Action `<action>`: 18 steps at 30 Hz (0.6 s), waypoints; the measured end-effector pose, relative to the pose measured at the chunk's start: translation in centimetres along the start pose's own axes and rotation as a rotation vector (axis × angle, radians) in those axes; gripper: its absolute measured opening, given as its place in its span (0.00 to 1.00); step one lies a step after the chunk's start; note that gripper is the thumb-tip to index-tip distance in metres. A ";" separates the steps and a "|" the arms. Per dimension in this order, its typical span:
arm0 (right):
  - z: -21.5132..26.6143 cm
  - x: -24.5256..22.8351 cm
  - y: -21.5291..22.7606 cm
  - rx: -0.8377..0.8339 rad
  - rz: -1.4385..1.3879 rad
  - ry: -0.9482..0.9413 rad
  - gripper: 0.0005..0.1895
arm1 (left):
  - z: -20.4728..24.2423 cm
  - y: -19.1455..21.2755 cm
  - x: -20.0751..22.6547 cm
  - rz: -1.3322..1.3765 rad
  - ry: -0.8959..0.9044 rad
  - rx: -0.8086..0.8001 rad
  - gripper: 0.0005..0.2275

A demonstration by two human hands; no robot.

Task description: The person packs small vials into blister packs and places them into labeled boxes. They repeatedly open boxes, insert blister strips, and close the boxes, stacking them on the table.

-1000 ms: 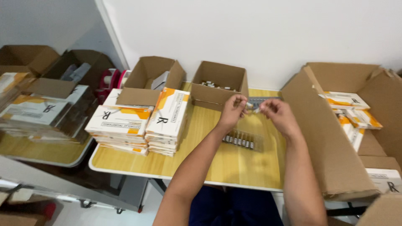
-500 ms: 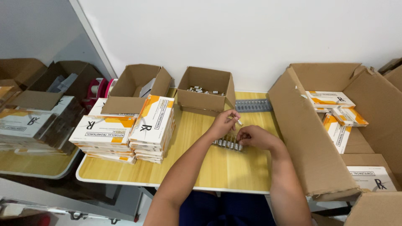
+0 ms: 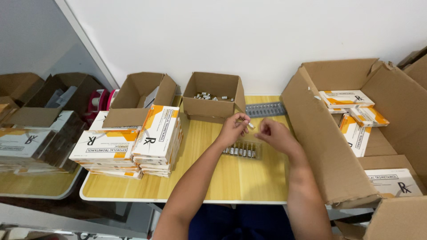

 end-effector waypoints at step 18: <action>0.8 -0.9 -2.2 -0.255 0.297 -0.172 0.12 | 3.3 -4.5 6.9 -1.012 0.245 -0.420 0.17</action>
Point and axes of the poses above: each hand's wrist, its own z-axis away from the middle knuckle, its own y-axis out of the back of the hand, x = y × z, the point moved 9 cm from there along -z, towards the middle knuckle, and after that the axes turned 11 degrees about -x, right-handed, at the moved point
